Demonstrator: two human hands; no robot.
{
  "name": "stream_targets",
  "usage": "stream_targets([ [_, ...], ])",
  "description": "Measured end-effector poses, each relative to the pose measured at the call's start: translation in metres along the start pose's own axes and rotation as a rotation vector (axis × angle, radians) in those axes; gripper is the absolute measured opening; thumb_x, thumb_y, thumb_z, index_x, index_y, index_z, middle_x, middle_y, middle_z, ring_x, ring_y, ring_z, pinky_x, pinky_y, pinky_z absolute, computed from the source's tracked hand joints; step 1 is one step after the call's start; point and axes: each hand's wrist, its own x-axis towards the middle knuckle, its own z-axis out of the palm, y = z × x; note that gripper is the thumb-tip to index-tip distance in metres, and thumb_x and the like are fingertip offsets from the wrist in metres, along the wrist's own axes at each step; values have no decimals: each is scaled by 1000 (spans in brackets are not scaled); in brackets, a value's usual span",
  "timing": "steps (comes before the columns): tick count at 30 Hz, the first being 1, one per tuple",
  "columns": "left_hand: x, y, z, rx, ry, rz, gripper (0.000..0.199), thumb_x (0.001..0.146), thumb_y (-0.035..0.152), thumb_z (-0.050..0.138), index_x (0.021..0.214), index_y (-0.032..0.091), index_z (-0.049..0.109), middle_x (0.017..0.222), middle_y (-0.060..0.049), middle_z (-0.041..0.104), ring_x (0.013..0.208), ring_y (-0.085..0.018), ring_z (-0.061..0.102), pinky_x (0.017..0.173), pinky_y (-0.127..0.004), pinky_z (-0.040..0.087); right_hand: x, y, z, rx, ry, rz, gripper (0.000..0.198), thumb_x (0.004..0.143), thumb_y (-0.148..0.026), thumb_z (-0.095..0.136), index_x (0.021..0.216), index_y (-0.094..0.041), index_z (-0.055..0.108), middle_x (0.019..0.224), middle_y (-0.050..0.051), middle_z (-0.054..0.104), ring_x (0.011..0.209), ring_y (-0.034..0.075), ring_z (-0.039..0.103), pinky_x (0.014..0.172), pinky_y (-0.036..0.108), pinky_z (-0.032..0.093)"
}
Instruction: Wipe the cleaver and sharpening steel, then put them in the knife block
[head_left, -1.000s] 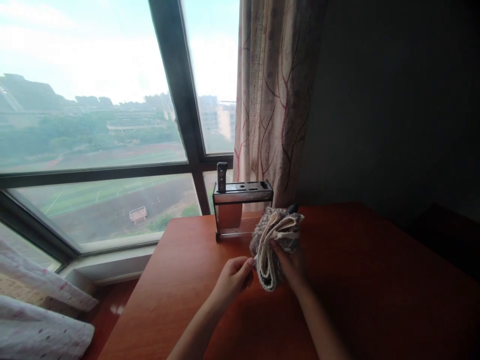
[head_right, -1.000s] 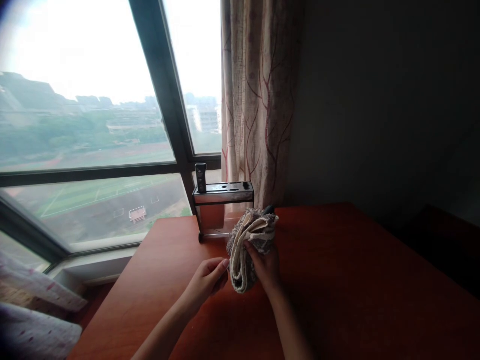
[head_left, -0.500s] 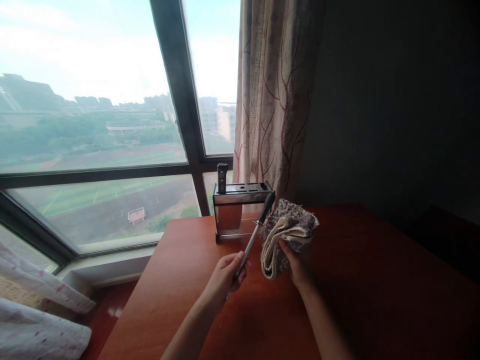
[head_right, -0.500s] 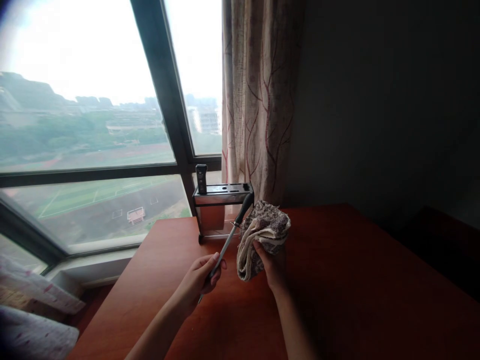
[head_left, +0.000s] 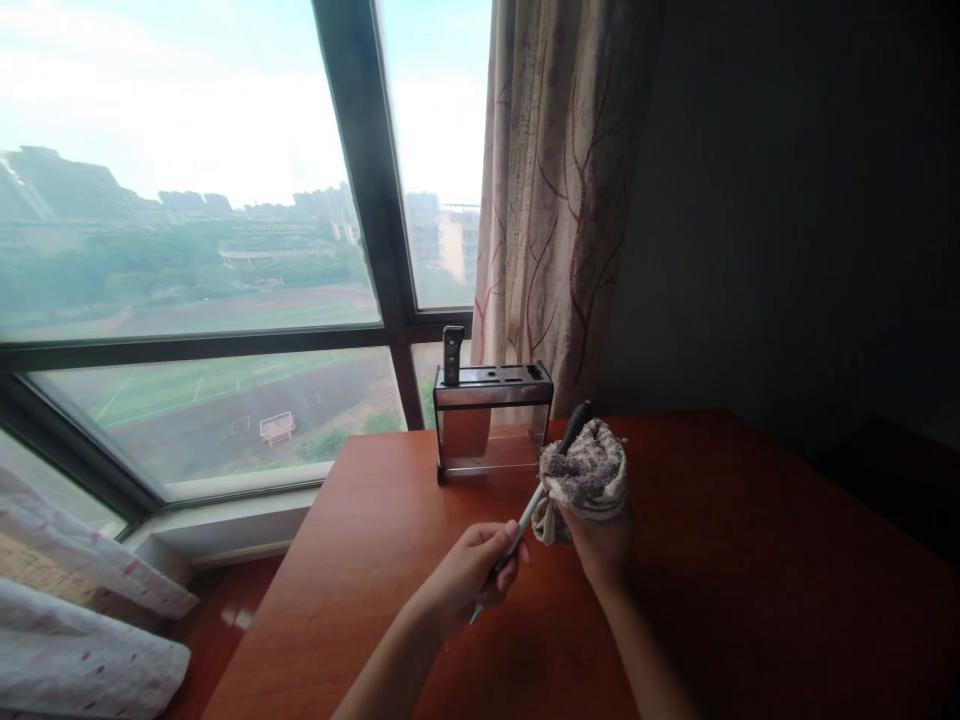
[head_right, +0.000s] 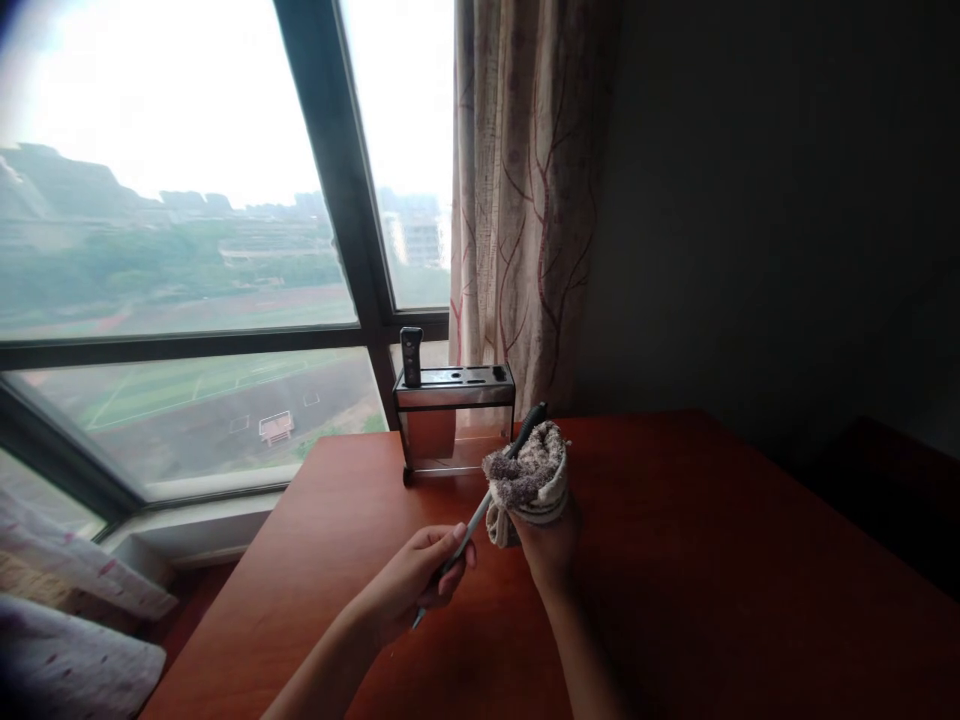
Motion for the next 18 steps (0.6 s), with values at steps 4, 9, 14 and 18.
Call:
stream_targets([
  [4, 0, 1, -3, 2, 41, 27, 48, 80, 61, 53, 76, 14, 60, 44, 7, 40, 34, -3, 16, 37, -22, 8, 3, 1, 4, 137, -56, 153, 43, 49, -28, 85, 89, -20, 69, 87, 4, 74, 86, 27, 67, 83, 40, 51],
  [9, 2, 1, -6, 157, 109, 95, 50, 78, 61, 54, 76, 12, 63, 45, 4, 46, 36, -5, 28, 37, -21, 12, 2, 1, 1, 525, -288, 627, 35, 67, -48, 73, 89, -22, 68, 78, 2, 74, 70, 24, 68, 68, 38, 55],
  [14, 7, -4, -7, 237, 166, 154, 50, 77, 62, 55, 68, 13, 59, 47, 2, 50, 37, -6, 32, 38, -22, 16, -1, -2, 0, 592, -336, 644, 33, 62, -34, 80, 91, -24, 67, 84, 0, 74, 81, 22, 69, 76, 35, 54],
  [18, 6, -4, -8, 187, 111, 112, 50, 77, 62, 55, 72, 13, 60, 48, 5, 41, 41, -6, 26, 41, -22, 11, -1, -2, -2, 579, -396, 691, 30, 60, -39, 78, 82, -21, 68, 76, 2, 74, 75, 26, 69, 74, 41, 55],
])
